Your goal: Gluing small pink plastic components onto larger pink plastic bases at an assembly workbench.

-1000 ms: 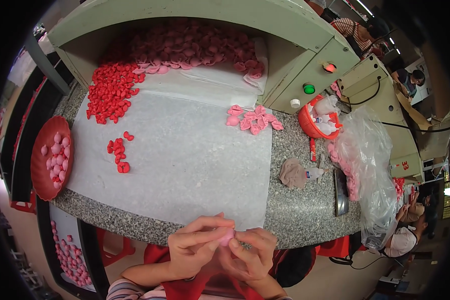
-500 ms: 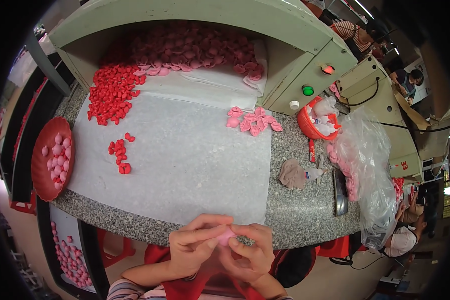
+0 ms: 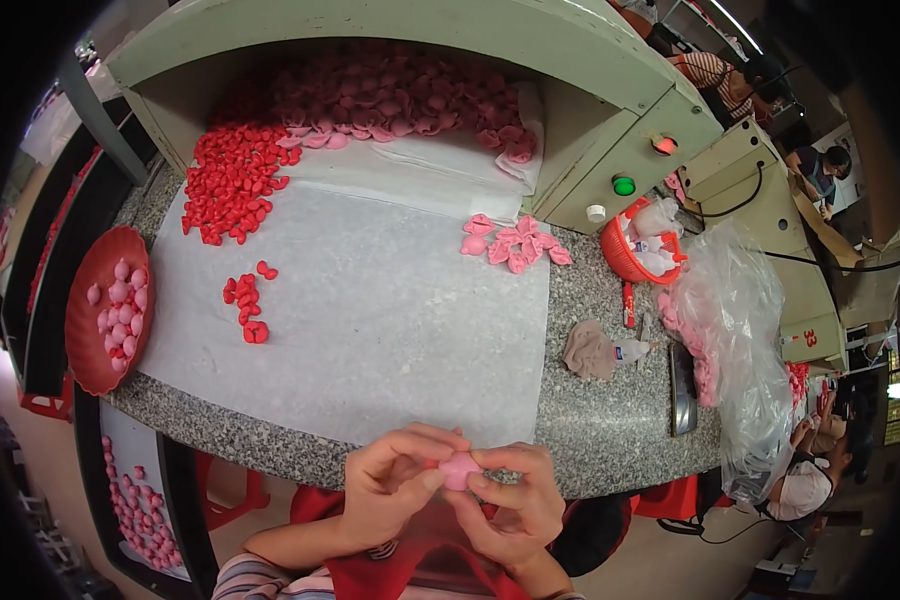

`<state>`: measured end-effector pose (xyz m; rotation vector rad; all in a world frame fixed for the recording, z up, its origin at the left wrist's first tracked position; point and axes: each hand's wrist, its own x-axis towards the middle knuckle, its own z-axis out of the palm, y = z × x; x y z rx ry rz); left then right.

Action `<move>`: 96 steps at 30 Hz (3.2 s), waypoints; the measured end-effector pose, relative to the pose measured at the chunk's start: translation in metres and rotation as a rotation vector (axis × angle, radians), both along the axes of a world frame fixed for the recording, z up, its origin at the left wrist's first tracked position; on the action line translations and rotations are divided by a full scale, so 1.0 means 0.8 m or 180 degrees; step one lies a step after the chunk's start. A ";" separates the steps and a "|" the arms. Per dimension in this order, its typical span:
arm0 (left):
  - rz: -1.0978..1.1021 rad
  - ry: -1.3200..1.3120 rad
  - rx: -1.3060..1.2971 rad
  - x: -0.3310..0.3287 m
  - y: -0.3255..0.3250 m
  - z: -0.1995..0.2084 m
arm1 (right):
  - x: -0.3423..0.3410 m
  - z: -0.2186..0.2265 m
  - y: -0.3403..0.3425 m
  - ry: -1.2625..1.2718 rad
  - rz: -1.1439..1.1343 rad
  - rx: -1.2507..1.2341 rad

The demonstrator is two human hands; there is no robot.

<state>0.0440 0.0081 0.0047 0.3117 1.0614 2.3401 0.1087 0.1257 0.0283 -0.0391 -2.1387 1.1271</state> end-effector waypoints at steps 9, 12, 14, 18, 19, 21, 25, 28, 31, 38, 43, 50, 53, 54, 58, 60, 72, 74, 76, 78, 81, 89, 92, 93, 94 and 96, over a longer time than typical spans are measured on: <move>-0.0105 0.0576 0.0440 -0.004 0.000 -0.013 | 0.004 0.012 -0.005 -0.0024 -0.0021 0.0223; -0.0100 0.0462 0.0698 -0.002 0.003 -0.016 | 0.003 0.013 -0.005 -0.0043 -0.0015 0.0324; -0.0026 0.0348 0.0755 -0.002 0.006 -0.017 | 0.002 0.010 -0.005 -0.0048 0.0024 0.0359; -0.0018 0.0159 0.0813 -0.001 0.009 -0.016 | 0.001 0.005 -0.005 -0.0011 -0.0072 0.0160; -0.0040 0.0239 0.0681 -0.003 0.008 -0.016 | 0.001 0.004 -0.005 -0.0022 -0.0060 0.0157; -0.0082 0.0324 0.0545 -0.005 0.006 -0.016 | -0.002 0.002 -0.005 0.0050 -0.0049 0.0064; -0.0111 0.0295 0.0597 -0.006 0.006 -0.018 | -0.002 0.005 -0.003 0.0004 0.0037 -0.0055; -0.0144 0.0178 0.0677 -0.006 0.007 -0.019 | 0.001 0.004 -0.006 -0.0104 -0.0038 -0.0191; -0.0231 -0.0064 0.0764 -0.007 0.008 -0.018 | -0.001 0.006 -0.007 -0.0131 -0.0072 -0.0184; -0.0505 -0.0744 0.1260 -0.015 0.005 -0.024 | -0.004 0.007 -0.006 -0.0385 -0.0229 -0.0987; -0.0466 -0.0830 0.1219 -0.013 0.006 -0.022 | -0.003 0.004 -0.008 -0.0359 -0.0207 -0.0733; -0.0422 -0.0705 0.1218 -0.014 0.009 -0.025 | -0.005 -0.003 -0.009 -0.0291 -0.0239 -0.0739; -0.0371 -0.0603 0.1196 -0.013 0.009 -0.022 | -0.005 0.000 -0.012 -0.0320 -0.0257 -0.0769; -0.0371 -0.0602 0.1198 -0.014 0.010 -0.022 | -0.004 -0.003 -0.011 -0.0308 -0.0253 -0.0833; -0.0228 -0.0326 0.1123 -0.015 0.011 -0.024 | -0.006 -0.007 -0.011 -0.0255 -0.0221 -0.0894; -0.0162 -0.0196 0.1089 -0.016 0.010 -0.025 | -0.006 -0.015 -0.014 -0.0211 -0.0217 -0.0844; 0.0171 0.0239 0.0760 -0.013 0.013 -0.026 | -0.006 -0.019 -0.023 0.0091 -0.0327 -0.0705; 0.0118 0.0132 0.0778 -0.013 0.013 -0.026 | -0.006 -0.017 -0.024 0.0109 -0.0350 -0.0546; 0.0116 0.0155 0.0778 -0.014 0.014 -0.026 | -0.005 -0.016 -0.024 0.0103 -0.0413 -0.0529; 0.0119 0.0174 0.0774 -0.015 0.014 -0.025 | -0.008 -0.011 -0.025 0.0024 -0.0476 -0.0558; 0.0146 0.0261 0.0711 -0.017 0.011 -0.024 | -0.009 0.001 -0.025 -0.0214 -0.0528 -0.0410; 0.0204 0.0526 0.0514 -0.017 0.009 -0.025 | -0.002 -0.005 -0.021 -0.0394 -0.0414 -0.0001; 0.0257 0.0573 0.0409 -0.017 0.010 -0.023 | -0.002 -0.005 -0.021 -0.0440 -0.0489 -0.0009; 0.0265 0.0571 0.0406 -0.016 0.011 -0.024 | -0.003 -0.006 -0.021 -0.0490 -0.0521 -0.0038; 0.0303 0.0538 0.0321 -0.016 0.011 -0.025 | -0.004 -0.007 -0.020 -0.0539 -0.0551 -0.0066; 0.0347 0.0502 0.0238 -0.015 0.012 -0.026 | -0.007 -0.008 -0.019 -0.0536 -0.0549 -0.0092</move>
